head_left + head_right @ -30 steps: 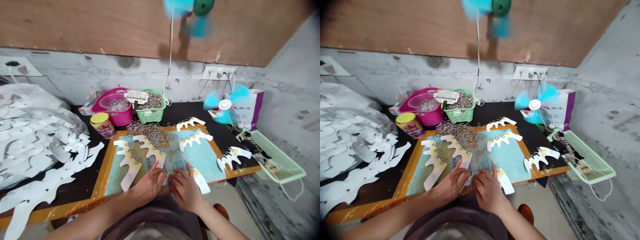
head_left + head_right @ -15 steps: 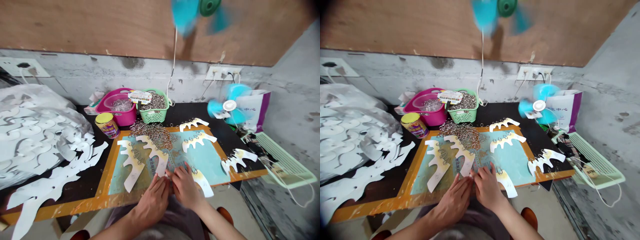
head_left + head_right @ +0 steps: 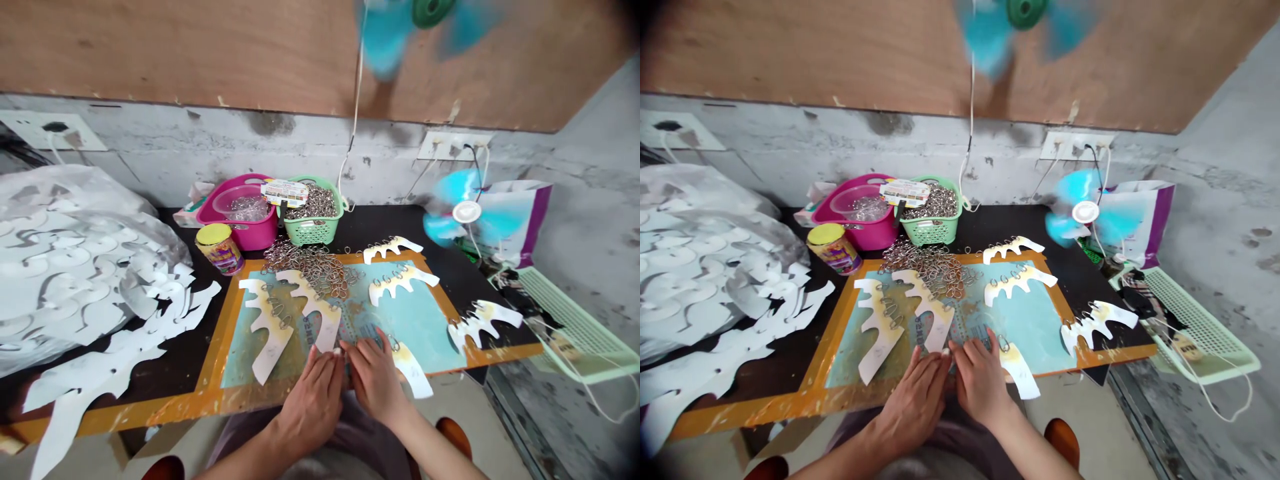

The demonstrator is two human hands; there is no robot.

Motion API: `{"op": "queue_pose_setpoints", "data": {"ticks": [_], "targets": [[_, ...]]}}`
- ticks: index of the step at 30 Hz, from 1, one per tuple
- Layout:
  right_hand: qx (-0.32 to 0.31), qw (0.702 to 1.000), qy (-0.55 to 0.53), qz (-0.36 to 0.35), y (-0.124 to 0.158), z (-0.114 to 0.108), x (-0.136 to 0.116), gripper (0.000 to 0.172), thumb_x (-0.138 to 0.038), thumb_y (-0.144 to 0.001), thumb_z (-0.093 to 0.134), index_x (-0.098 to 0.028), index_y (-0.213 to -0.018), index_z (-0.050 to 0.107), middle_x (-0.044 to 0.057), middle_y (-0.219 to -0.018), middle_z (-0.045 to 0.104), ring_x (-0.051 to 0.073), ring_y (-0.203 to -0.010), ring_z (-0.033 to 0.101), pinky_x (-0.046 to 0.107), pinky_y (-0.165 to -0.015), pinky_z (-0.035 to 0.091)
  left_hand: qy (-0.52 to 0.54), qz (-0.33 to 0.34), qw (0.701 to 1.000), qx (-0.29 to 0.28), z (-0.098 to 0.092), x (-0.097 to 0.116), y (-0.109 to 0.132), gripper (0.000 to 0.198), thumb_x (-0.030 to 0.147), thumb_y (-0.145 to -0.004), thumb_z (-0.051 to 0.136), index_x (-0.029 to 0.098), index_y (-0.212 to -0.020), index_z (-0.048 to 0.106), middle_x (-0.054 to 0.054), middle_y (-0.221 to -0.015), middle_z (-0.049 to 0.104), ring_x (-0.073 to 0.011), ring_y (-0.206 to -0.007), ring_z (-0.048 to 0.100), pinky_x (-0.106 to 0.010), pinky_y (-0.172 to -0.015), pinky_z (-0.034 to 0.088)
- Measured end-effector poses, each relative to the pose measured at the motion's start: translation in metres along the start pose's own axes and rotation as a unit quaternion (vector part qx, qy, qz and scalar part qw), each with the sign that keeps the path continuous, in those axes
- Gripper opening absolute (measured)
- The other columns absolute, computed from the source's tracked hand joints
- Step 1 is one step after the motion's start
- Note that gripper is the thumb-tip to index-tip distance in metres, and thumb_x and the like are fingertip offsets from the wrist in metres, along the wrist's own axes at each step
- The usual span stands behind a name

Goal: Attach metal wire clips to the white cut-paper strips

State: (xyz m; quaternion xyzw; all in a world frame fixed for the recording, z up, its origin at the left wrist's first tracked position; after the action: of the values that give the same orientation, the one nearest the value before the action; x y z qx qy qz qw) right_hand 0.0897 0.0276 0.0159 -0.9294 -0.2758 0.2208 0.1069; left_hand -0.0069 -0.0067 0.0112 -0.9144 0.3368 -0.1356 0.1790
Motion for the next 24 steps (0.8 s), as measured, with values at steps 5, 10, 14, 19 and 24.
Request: {"op": "queue_pose_setpoints", "data": {"ticks": [5,10,14,19,24], "targets": [[0.003,0.999,-0.042,-0.009,0.006,-0.008,-0.002,0.029,-0.009,-0.089,0.045,-0.018,-0.113,0.058,0.008,-0.094,0.064,0.027,-0.101,0.055,0.059,-0.112,0.016,-0.035,-0.01,0.999,-0.023,-0.001,-0.002,-0.001,0.038,0.019,-0.09,0.046,0.009,-0.124,0.061,-0.015,-0.126,0.065,-0.0325,-0.131,0.047,-0.061,-0.12,0.009],[-0.009,1.0,-0.02,-0.011,0.007,-0.007,-0.005,0.015,-0.012,-0.087,0.051,-0.019,-0.098,0.058,0.006,-0.095,0.064,0.027,-0.103,0.054,0.059,-0.114,0.013,-0.052,0.021,0.998,-0.022,0.0,0.001,-0.001,0.041,0.026,-0.096,0.041,0.01,-0.13,0.057,-0.015,-0.139,0.058,-0.0273,-0.141,0.035,-0.06,-0.117,-0.014],[-0.023,1.0,0.014,-0.007,0.006,-0.005,-0.009,0.009,-0.014,-0.085,0.053,-0.019,-0.091,0.057,0.006,-0.09,0.062,0.027,-0.102,0.054,0.059,-0.114,0.015,-0.06,0.006,0.998,-0.002,0.006,0.003,0.002,0.04,0.025,-0.097,0.039,0.007,-0.125,0.061,-0.016,-0.132,0.063,-0.0256,-0.136,0.043,-0.051,-0.121,-0.006],[-0.042,0.999,0.003,0.008,0.002,-0.009,-0.007,0.011,-0.011,-0.087,0.05,-0.02,-0.086,0.056,0.005,-0.087,0.061,0.026,-0.099,0.054,0.058,-0.113,0.017,-0.081,-0.019,0.996,-0.004,0.011,0.004,0.007,0.041,0.027,-0.095,0.041,0.007,-0.124,0.062,-0.018,-0.135,0.06,-0.026,-0.135,0.044,-0.048,-0.121,-0.004],[-0.009,0.997,-0.06,0.055,-0.012,-0.017,0.009,0.026,-0.011,-0.092,0.049,-0.021,-0.116,0.056,0.006,-0.097,0.063,0.025,-0.097,0.056,0.056,-0.109,0.026,-0.068,-0.073,0.995,-0.006,0.002,-0.002,0.002,0.039,0.027,-0.09,0.05,0.014,-0.125,0.062,-0.016,-0.136,0.057,-0.0326,-0.141,0.033,-0.061,-0.118,-0.007]]}}
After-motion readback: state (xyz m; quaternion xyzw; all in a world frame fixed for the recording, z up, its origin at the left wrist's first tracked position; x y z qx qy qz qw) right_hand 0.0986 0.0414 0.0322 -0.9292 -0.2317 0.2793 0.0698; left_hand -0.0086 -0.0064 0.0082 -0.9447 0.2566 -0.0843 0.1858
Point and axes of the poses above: each hand's wrist, its own y-axis away from the middle knuckle, its own z-axis out of the palm, x = y × z, the point moved 8 cm from there along -y, towards the middle knuckle
